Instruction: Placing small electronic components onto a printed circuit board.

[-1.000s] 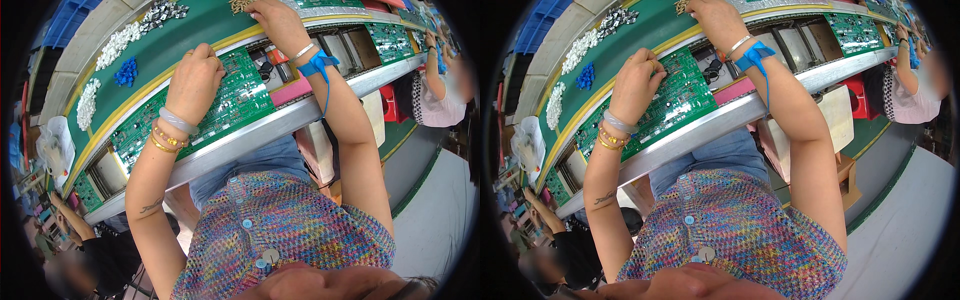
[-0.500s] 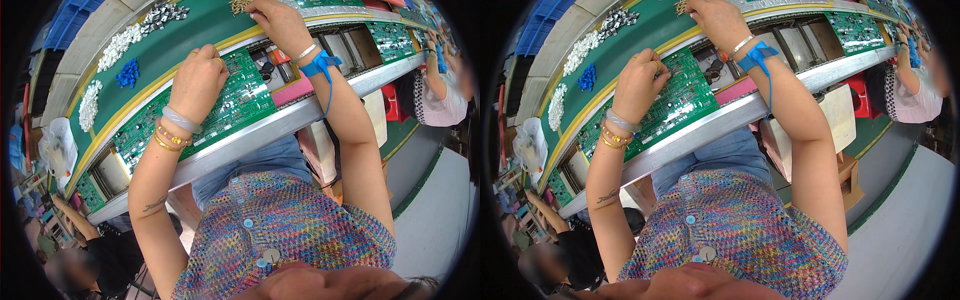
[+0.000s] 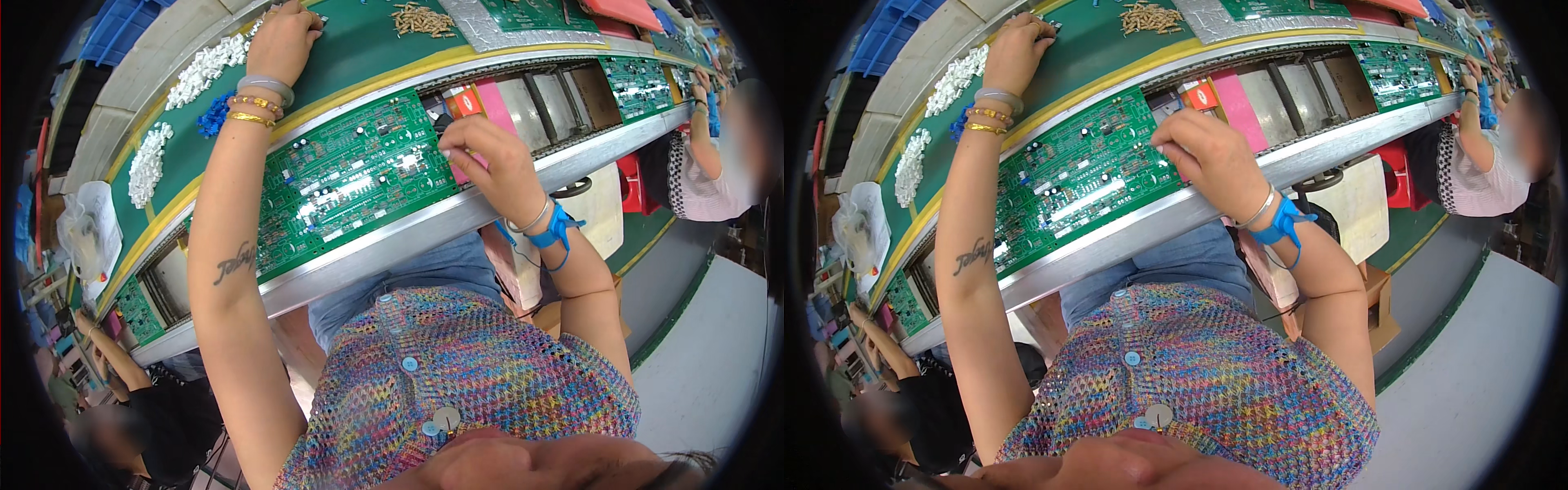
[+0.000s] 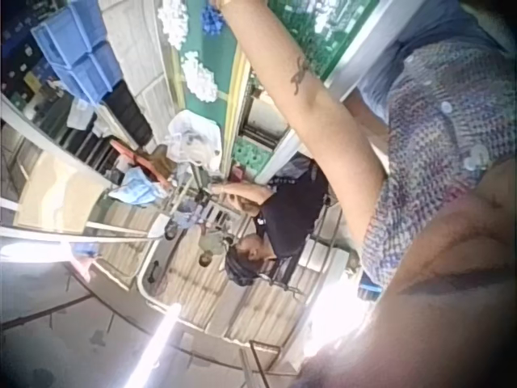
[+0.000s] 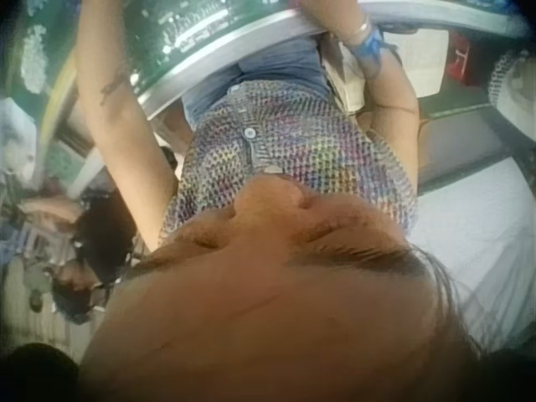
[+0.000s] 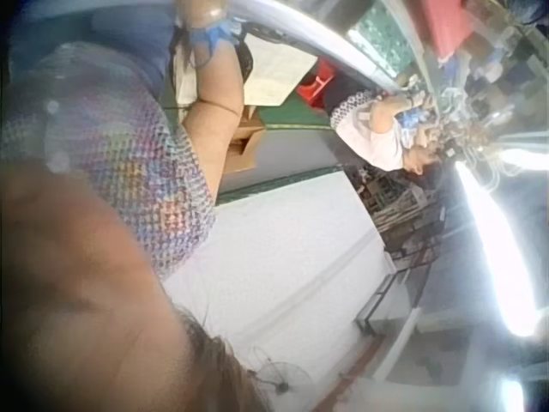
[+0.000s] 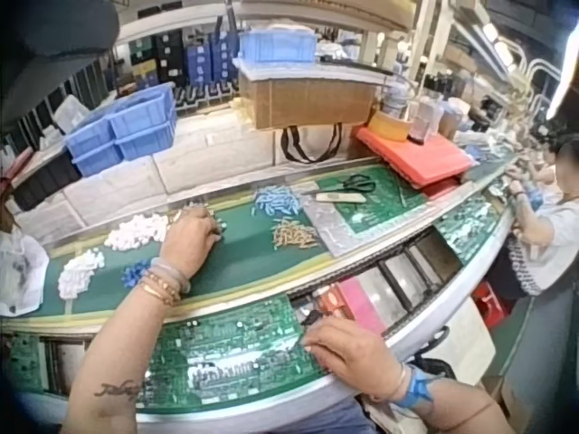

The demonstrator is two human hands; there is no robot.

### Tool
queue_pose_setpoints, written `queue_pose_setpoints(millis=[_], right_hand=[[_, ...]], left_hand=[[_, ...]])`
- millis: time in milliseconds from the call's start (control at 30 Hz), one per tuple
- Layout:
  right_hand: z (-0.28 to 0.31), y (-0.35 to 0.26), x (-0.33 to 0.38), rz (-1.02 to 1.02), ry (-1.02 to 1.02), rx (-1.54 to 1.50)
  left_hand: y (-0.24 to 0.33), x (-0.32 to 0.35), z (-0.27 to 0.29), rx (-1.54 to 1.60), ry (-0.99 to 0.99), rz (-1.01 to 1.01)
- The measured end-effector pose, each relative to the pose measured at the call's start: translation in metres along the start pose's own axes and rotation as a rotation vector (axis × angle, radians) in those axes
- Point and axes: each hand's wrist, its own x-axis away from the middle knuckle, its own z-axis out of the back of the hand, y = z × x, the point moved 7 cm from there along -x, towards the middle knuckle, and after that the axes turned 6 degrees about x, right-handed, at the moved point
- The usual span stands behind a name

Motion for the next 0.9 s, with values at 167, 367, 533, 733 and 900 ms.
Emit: queue_pose_setpoints(millis=[167, 367, 533, 733, 900], right_hand=[[-0.017, 0.001, 0.013, -0.054, -0.097, -0.004], [-0.022, 0.002, 0.012, 0.014, -0.099, 0.078], [-0.026, -0.001, 0.011, 0.035, -0.118, 0.111], [-0.027, -0.012, 0.01, 0.137, -0.121, 0.176], [-0.034, -0.02, 0.011, 0.273, -0.152, 0.232]], left_hand=[[0.016, 0.016, 0.017, 0.016, 0.002, 0.064], [0.075, 0.067, 0.064, 0.458, 0.059, 0.146], [0.089, 0.108, 0.078, 0.515, 0.004, 0.212], [0.086, 0.124, 0.076, 0.549, 0.021, 0.279], [0.087, 0.124, 0.074, 0.542, 0.022, 0.265]])
